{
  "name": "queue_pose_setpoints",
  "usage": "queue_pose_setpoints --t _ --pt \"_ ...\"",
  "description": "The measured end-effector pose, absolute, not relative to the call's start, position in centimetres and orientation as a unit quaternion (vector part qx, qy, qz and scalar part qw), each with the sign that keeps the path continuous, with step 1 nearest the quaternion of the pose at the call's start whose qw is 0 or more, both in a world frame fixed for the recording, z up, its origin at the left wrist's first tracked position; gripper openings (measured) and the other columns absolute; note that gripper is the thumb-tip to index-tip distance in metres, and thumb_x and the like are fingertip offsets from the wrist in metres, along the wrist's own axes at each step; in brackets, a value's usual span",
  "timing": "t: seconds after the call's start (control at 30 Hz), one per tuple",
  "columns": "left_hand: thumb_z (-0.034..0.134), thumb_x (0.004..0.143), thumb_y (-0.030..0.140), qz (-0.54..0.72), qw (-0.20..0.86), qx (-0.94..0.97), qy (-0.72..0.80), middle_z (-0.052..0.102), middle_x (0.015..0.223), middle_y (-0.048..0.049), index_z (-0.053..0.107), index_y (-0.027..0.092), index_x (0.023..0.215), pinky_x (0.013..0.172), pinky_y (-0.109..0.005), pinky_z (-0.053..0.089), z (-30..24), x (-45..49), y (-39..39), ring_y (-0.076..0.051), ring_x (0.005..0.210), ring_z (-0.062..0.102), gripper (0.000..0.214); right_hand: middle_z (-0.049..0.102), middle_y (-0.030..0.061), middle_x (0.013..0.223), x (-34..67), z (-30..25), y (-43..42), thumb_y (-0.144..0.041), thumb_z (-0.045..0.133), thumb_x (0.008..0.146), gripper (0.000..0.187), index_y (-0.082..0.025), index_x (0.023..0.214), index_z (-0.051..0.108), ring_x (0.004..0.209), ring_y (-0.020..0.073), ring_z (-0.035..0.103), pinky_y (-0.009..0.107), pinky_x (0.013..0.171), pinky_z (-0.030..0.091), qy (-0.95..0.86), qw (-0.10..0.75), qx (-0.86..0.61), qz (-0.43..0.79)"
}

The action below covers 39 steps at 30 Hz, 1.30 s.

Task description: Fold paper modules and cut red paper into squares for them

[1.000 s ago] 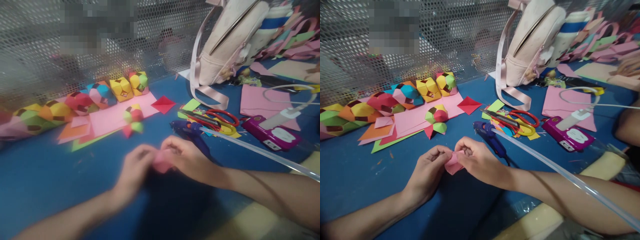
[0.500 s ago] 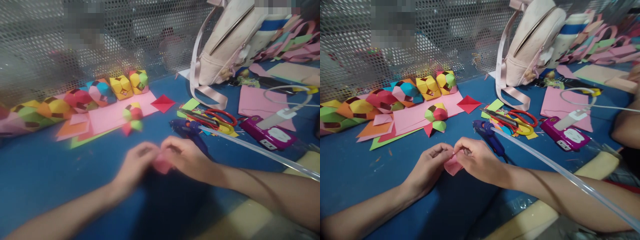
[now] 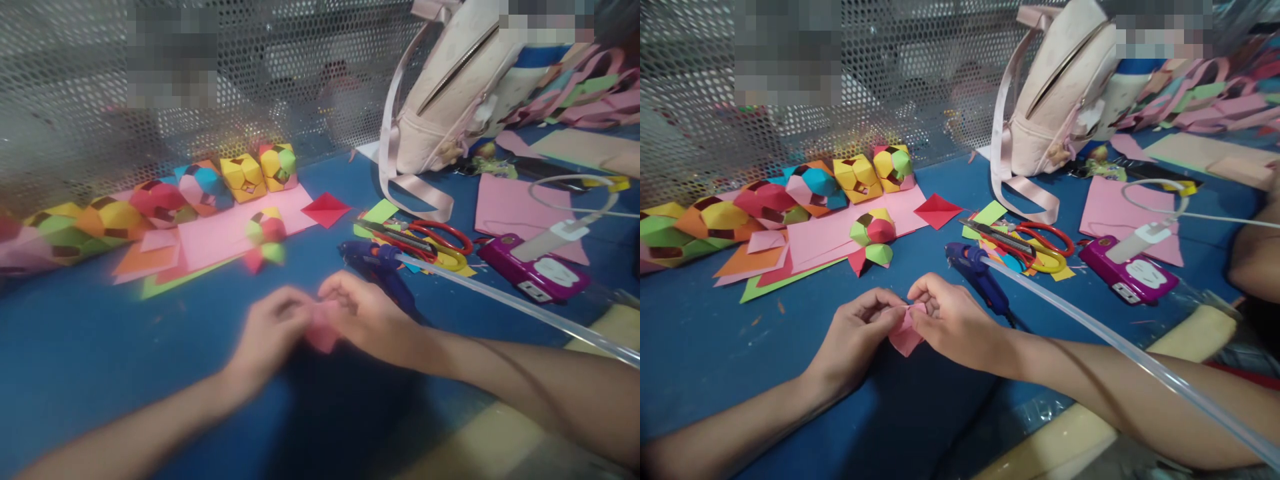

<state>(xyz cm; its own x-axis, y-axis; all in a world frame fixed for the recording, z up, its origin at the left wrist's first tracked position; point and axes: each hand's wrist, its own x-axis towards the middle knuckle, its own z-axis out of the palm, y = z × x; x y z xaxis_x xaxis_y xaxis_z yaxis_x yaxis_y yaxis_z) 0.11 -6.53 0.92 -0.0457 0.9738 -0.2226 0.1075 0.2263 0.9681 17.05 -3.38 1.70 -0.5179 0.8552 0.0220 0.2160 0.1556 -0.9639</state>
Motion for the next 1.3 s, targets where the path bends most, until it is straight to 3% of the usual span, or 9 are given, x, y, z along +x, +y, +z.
queue_pose_setpoints --t 0.13,0.3,0.47,0.63,0.7,0.87,0.97,1.17,1.3 --pt "0.07 0.072 0.03 0.411 0.519 0.466 0.586 0.065 0.059 0.0017 0.065 0.02 0.071 0.054 -0.022 0.046 1.0 0.1 -6.6 -0.013 0.054 0.06 0.011 0.056 -0.0044 0.064 17.2 1.7 -3.4 -0.028 0.052 0.085 0.009 -0.02 0.08 0.051 0.059 0.01 0.054 0.021 0.053 0.041 -0.707 0.288 -0.389 0.516" --pt "0.065 0.077 0.034 0.405 0.521 0.498 0.563 0.069 0.073 -0.0013 0.067 0.02 0.076 0.063 -0.025 0.049 1.0 -0.3 -6.5 -0.016 0.067 0.064 0.015 0.057 -0.0045 0.064 17.3 1.6 -3.5 -0.025 0.052 0.085 0.008 -0.02 0.079 0.052 0.059 0.0094 0.054 0.02 0.056 0.042 -0.735 0.31 -0.385 0.464" --pt "0.069 0.075 0.036 0.381 0.508 0.507 0.583 0.064 0.056 0.0014 0.065 0.021 0.069 0.052 -0.021 0.045 1.3 0.1 -6.5 -0.013 0.052 0.06 0.016 0.06 -0.0037 0.065 17.1 1.4 -3.6 -0.017 0.048 0.086 0.01 -0.02 0.077 0.051 0.059 0.009 0.056 0.021 0.058 0.043 -0.775 0.331 -0.355 0.406" --pt "0.069 0.076 0.034 0.398 0.441 0.567 0.57 0.064 0.058 0.0009 0.063 0.022 0.064 0.051 -0.02 0.043 1.4 0.3 -6.7 -0.012 0.054 0.059 0.018 0.063 0.0003 0.075 17.0 1.1 -3.7 -0.015 0.048 0.087 0.01 -0.019 0.08 0.053 0.067 0.0103 0.058 0.022 0.065 0.045 -0.808 0.369 -0.325 0.325" --pt "0.068 0.075 0.031 0.407 0.415 0.573 0.578 0.064 0.06 0.0014 0.063 0.022 0.064 0.052 -0.02 0.042 1.2 0.2 -6.7 -0.011 0.055 0.057 0.015 0.064 0.0011 0.078 17.1 1.1 -3.7 -0.018 0.05 0.087 0.005 -0.019 0.087 0.055 0.068 0.0107 0.059 0.022 0.065 0.046 -0.806 0.369 -0.319 0.334" --pt "0.064 0.072 0.017 0.432 0.368 0.568 0.596 0.063 0.068 0.0036 0.064 0.021 0.069 0.057 -0.018 0.041 0.7 -0.3 -6.5 -0.009 0.061 0.054 0.005 0.065 0.0002 0.078 17.1 0.8 -3.6 -0.024 0.055 0.085 0.017 -0.018 0.101 0.052 0.069 0.0114 0.062 0.022 0.064 0.051 -0.739 0.357 -0.347 0.454" --pt "0.064 0.069 0.016 0.415 0.385 0.565 0.6 0.059 0.065 0.0045 0.063 0.019 0.068 0.056 -0.018 0.038 0.5 -0.4 -6.3 -0.008 0.06 0.05 0.004 0.063 -0.0016 0.075 16.9 0.5 -3.4 -0.018 0.054 0.083 0.014 -0.02 0.096 0.053 0.067 0.0102 0.061 0.02 0.062 0.05 -0.73 0.375 -0.374 0.431" --pt "0.071 0.067 0.025 0.402 0.461 0.544 0.575 0.057 0.065 0.0044 0.058 0.018 0.067 0.055 -0.02 0.037 0.4 0.0 -6.3 -0.009 0.059 0.047 0.015 0.062 0.0005 0.078 17.1 0.5 -3.4 -0.013 0.055 0.084 0.011 -0.018 0.094 0.054 0.068 0.0104 0.058 0.02 0.065 0.049 -0.811 0.437 -0.29 0.26" --pt "0.068 0.069 0.022 0.448 0.455 0.521 0.566 0.06 0.073 0.0034 0.057 0.018 0.068 0.064 -0.023 0.042 0.3 -0.1 -6.4 -0.011 0.067 0.054 0.012 0.063 0.0005 0.081 17.1 0.6 -3.4 -0.018 0.057 0.083 0.016 -0.018 0.099 0.053 0.068 0.0105 0.058 0.022 0.067 0.049 -0.802 0.426 -0.307 0.285"
